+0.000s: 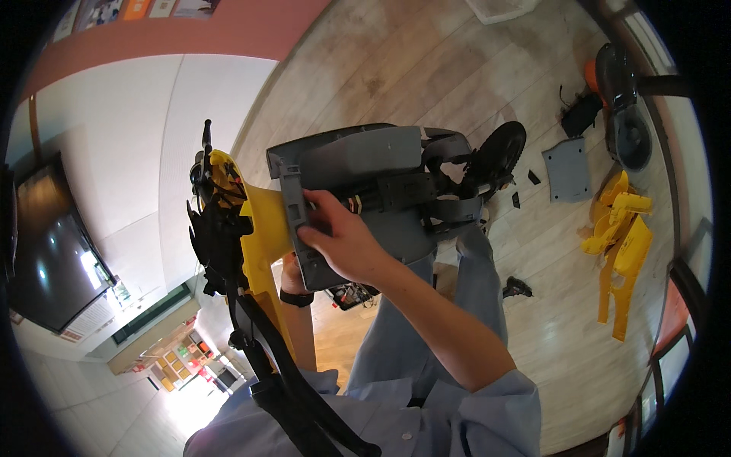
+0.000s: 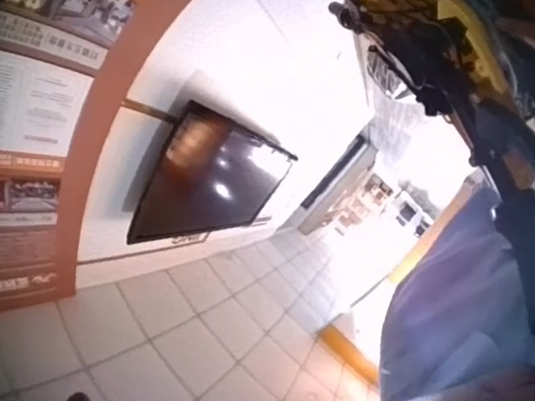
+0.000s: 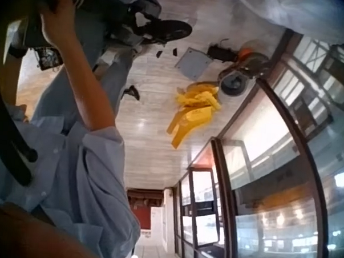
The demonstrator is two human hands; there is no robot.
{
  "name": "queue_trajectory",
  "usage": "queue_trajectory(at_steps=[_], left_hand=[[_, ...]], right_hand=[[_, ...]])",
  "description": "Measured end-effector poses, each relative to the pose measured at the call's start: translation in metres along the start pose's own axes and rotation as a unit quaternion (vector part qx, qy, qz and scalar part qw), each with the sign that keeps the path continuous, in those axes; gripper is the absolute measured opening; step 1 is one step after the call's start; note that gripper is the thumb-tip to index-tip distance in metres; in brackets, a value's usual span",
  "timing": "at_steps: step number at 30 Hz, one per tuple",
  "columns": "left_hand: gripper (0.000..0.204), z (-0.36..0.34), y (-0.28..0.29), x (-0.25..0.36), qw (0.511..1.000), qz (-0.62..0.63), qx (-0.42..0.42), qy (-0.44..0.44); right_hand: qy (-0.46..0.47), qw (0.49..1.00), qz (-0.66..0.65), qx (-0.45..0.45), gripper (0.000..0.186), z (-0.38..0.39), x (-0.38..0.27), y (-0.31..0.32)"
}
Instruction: Repairing and reassembling panels on an electric scooter using a power drill.
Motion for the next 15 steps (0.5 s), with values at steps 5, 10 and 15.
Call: queue_trajectory(at_steps=[5, 10, 15], left_hand=[[0.043, -0.004, -0.004, 0.003, 1.000, 0.017, 0.019, -0.017], [0.042, -0.004, -0.001, 0.006, 0.998, 0.030, 0.042, -0.030], [0.041, 0.005, 0.004, 0.004, 0.996, 0.044, 0.068, -0.032]], right_hand=[[-0.045, 0.989, -0.141, 0.000, 0.029, -0.008, 0.008, 0.003], [-0.047, 0.982, 0.134, 0.126, 0.035, -0.015, -0.020, 0.016], [-0.003, 0.969, 0.205, 0.138, 0.042, -0.015, -0.024, 0.009]])
Point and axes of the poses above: each hand's wrist, its own z-axis away from the middle knuckle, its own y-axis out of the back of the hand, x = y × z, the point moved 9 cm from there along -z, towards the middle knuckle, and after that the axes turned 14 degrees about -y, right-handed, at the moved point
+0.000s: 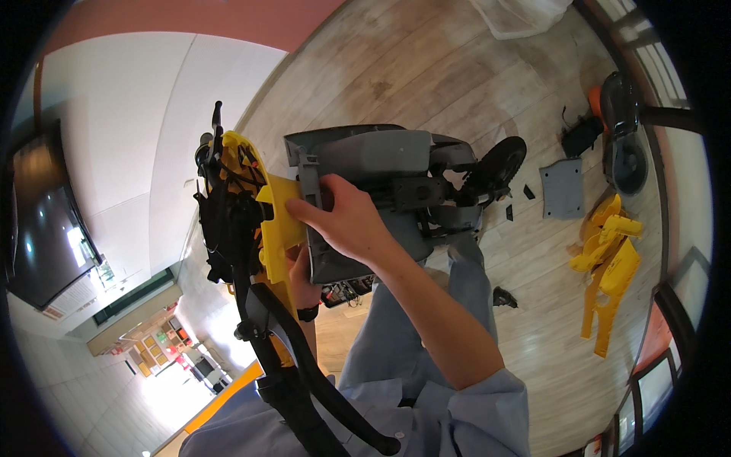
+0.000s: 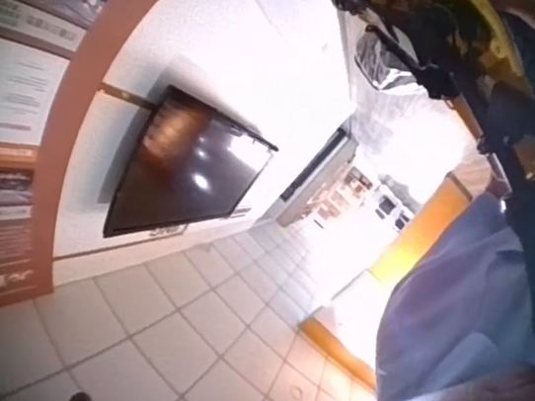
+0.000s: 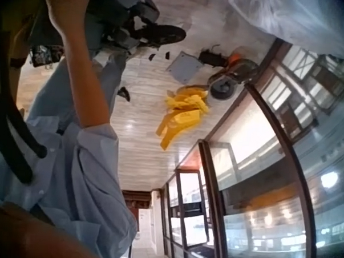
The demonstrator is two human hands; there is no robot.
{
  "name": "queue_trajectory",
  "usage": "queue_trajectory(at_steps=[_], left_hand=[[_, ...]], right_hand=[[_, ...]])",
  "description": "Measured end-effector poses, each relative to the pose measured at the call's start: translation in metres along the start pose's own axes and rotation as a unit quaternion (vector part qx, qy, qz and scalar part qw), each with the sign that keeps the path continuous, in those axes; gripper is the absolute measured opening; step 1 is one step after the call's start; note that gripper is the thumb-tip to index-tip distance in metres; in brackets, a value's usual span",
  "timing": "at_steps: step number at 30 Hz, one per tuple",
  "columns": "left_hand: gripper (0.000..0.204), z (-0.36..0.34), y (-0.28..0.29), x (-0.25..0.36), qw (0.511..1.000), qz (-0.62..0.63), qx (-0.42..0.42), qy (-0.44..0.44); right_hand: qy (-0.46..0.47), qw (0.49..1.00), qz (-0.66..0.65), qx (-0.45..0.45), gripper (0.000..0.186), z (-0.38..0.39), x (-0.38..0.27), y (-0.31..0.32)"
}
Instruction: Repairing and reassembling panels on an electric scooter using a power drill.
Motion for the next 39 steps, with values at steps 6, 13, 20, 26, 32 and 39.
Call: queue_trajectory(at_steps=[6, 13, 20, 26, 32, 39], left_hand=[[0.043, -0.004, -0.013, -0.004, 0.992, 0.104, -0.029, 0.062], [0.039, -0.006, -0.016, 0.001, 0.990, 0.129, -0.025, 0.050], [0.040, -0.006, -0.038, 0.038, 0.977, -0.161, -0.134, -0.025], [0.055, 0.002, -0.040, 0.047, 0.996, 0.084, 0.026, 0.006], [0.061, -0.001, -0.065, 0.065, 0.986, -0.158, 0.040, -0.027], [0.058, 0.005, -0.040, 0.060, 0.980, -0.161, 0.105, -0.043]], right_hand=[[-0.014, 0.993, -0.105, -0.059, 0.041, -0.008, 0.007, -0.003], [-0.015, 0.992, -0.120, -0.038, 0.039, 0.002, 0.007, -0.011], [0.019, 0.996, -0.082, -0.012, 0.039, 0.012, -0.001, -0.005], [-0.002, 0.994, -0.070, -0.088, 0.040, 0.003, 0.012, -0.010], [0.014, 0.989, -0.099, -0.105, 0.043, -0.006, 0.014, -0.007], [-0.146, 0.973, -0.111, -0.138, 0.054, -0.040, 0.019, -0.014]])
Point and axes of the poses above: each hand's wrist, its own z-axis away from the middle knuckle, its own y-axis out of the back of the hand, x = y × z, the point moved 9 cm from there along -z, towards the middle knuckle, and after that the axes turned 14 degrees about -y, right-handed, at the moved point
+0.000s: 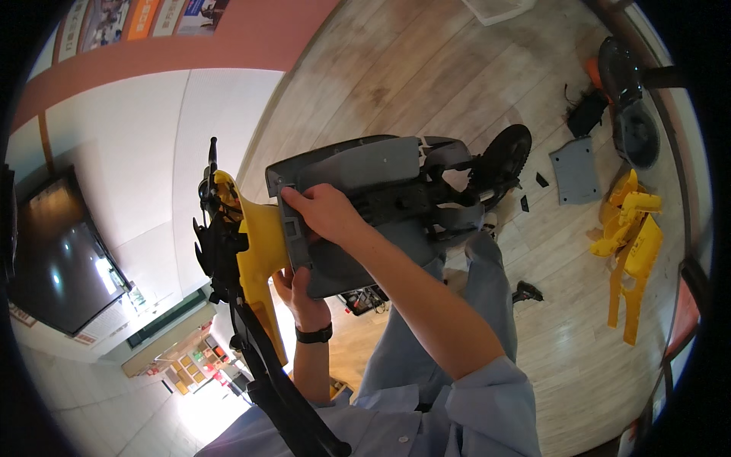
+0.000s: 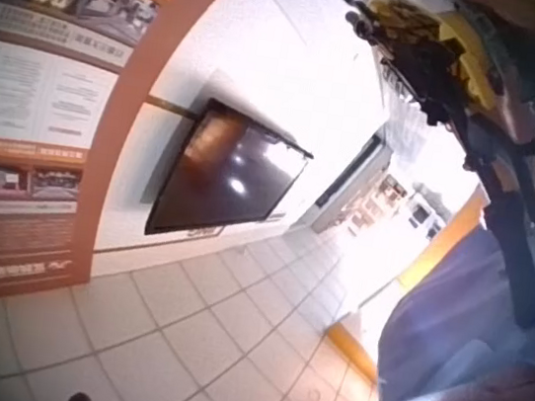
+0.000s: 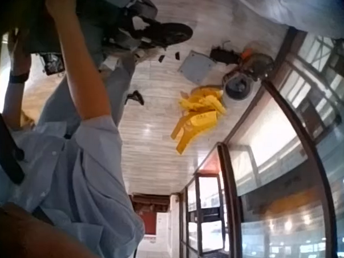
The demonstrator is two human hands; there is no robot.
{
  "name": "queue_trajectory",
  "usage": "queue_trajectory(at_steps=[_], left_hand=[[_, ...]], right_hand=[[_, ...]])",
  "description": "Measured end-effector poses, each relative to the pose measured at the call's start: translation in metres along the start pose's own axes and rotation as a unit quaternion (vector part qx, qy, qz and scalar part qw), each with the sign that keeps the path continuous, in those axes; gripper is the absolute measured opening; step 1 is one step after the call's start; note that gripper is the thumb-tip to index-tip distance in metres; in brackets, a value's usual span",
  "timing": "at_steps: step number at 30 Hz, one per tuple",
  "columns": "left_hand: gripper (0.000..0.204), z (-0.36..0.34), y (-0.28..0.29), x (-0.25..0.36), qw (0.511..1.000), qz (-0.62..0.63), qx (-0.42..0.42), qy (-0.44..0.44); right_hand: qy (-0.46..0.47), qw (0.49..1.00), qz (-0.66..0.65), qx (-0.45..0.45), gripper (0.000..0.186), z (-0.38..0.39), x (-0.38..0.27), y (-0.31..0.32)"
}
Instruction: Repairing and reassembling panels on an electric scooter using a power drill.
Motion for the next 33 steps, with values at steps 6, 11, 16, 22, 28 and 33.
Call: queue_trajectory(at_steps=[6, 11, 16, 22, 28, 33], left_hand=[[0.066, 0.005, 0.001, -0.003, 1.000, 0.020, 0.004, 0.013], [0.075, 0.003, -0.005, 0.000, 1.000, 0.006, -0.028, -0.004], [0.089, 0.003, -0.005, -0.007, 0.999, -0.024, -0.047, 0.006], [0.092, 0.016, 0.039, -0.035, 0.979, -0.164, -0.074, 0.098], [0.086, 0.010, 0.014, -0.028, 0.995, -0.048, -0.079, 0.047], [0.084, 0.003, 0.007, -0.020, 0.997, -0.030, -0.060, 0.031]], right_hand=[[-0.072, 0.996, -0.014, -0.044, 0.051, -0.003, 0.004, -0.002], [-0.033, 0.997, -0.059, -0.036, 0.040, 0.000, 0.001, 0.005], [0.157, 0.983, 0.045, 0.082, 0.030, 0.012, -0.039, 0.020], [0.167, 0.956, 0.129, 0.204, 0.027, 0.039, -0.057, 0.011], [0.167, 0.917, 0.212, 0.293, 0.036, 0.044, -0.074, 0.003], [0.128, 0.868, 0.325, 0.353, 0.036, 0.040, -0.085, -0.007]])
Point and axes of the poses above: each hand's wrist, its own z-axis away from the middle knuckle, its own y-axis out of the back of the hand, x = y × z, the point moved 9 cm from there along -z, towards the middle knuckle, and after that the axes turned 14 degrees about -y, right-handed, at the moved point
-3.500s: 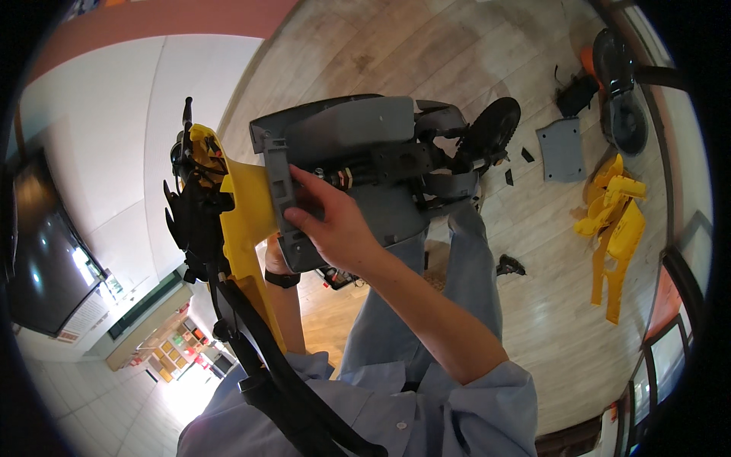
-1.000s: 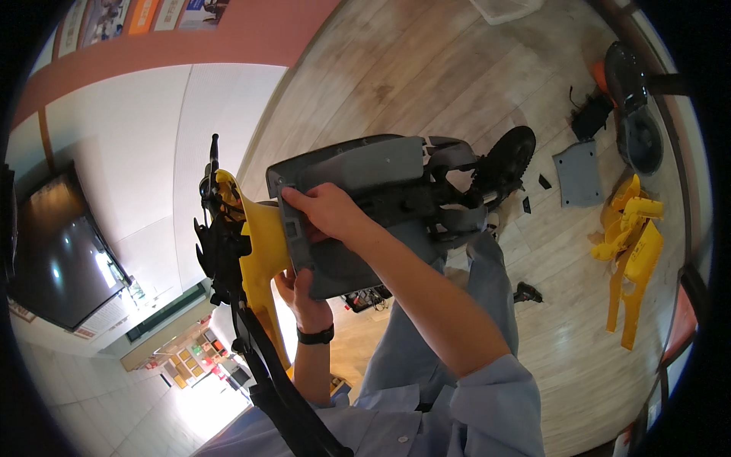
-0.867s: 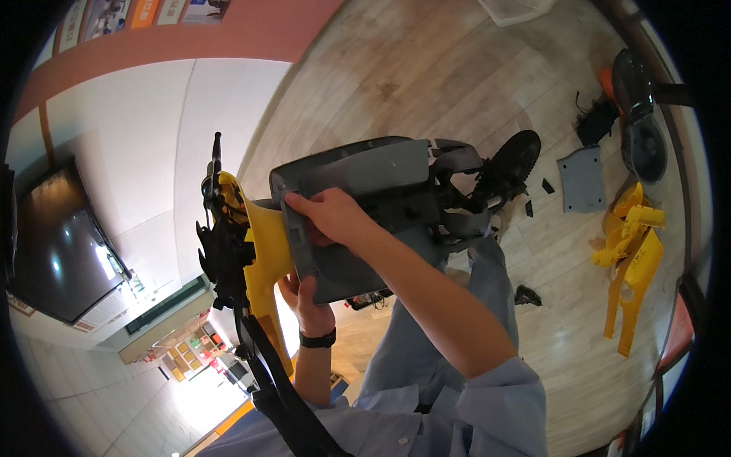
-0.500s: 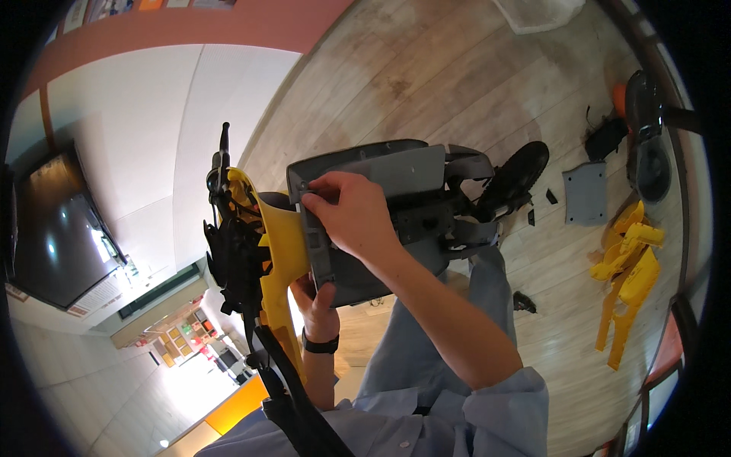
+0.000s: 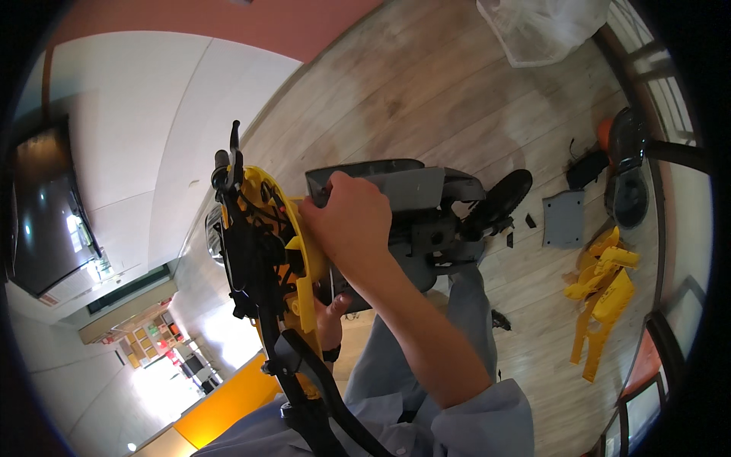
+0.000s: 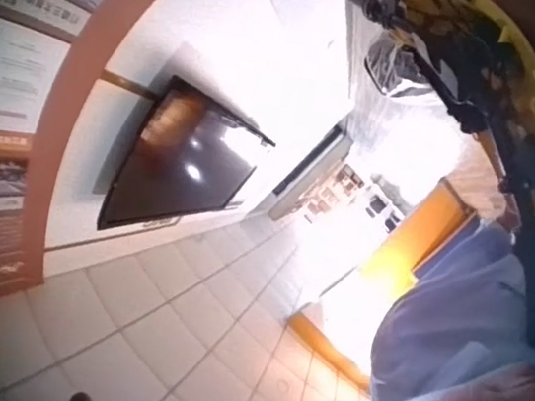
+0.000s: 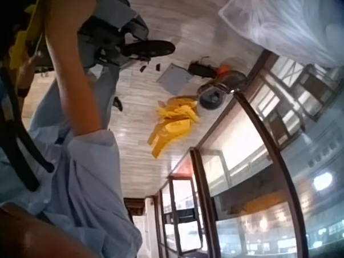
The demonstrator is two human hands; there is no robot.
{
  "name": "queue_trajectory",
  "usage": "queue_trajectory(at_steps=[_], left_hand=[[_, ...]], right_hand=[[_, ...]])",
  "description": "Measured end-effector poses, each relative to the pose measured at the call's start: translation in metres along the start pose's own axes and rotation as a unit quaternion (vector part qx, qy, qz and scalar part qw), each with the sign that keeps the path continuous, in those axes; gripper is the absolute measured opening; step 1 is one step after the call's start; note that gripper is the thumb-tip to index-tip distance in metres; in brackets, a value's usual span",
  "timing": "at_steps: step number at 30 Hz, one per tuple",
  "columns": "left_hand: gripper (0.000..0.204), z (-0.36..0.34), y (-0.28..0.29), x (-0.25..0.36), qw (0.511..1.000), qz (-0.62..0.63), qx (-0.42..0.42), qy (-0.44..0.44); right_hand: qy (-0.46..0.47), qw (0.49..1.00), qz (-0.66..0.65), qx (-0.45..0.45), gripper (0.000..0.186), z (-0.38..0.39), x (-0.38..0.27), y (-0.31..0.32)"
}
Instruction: Repairing and reassembling panels on an electric scooter using a power drill.
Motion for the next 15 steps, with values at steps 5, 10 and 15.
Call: queue_trajectory(at_steps=[5, 10, 15], left_hand=[[0.082, -0.005, -0.002, 0.003, 1.000, 0.005, 0.017, -0.013], [0.081, -0.007, 0.002, 0.005, 0.999, -0.007, 0.028, -0.021], [0.079, -0.007, -0.002, 0.007, 0.999, -0.025, 0.031, -0.027]], right_hand=[[0.017, 0.998, 0.031, 0.049, 0.035, 0.010, -0.003, 0.005], [0.026, 0.999, 0.031, 0.035, 0.039, 0.011, 0.002, 0.009], [-0.029, 0.965, -0.213, -0.152, 0.045, 0.003, 0.040, -0.021]])
Point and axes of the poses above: each hand's wrist, its own z-axis away from the middle knuckle, its own y-axis out of the back of the hand, x = y × z, the point moved 9 cm from there along -z, towards the middle knuckle, and after that the axes turned 14 degrees about -y, right-handed, at the moved point
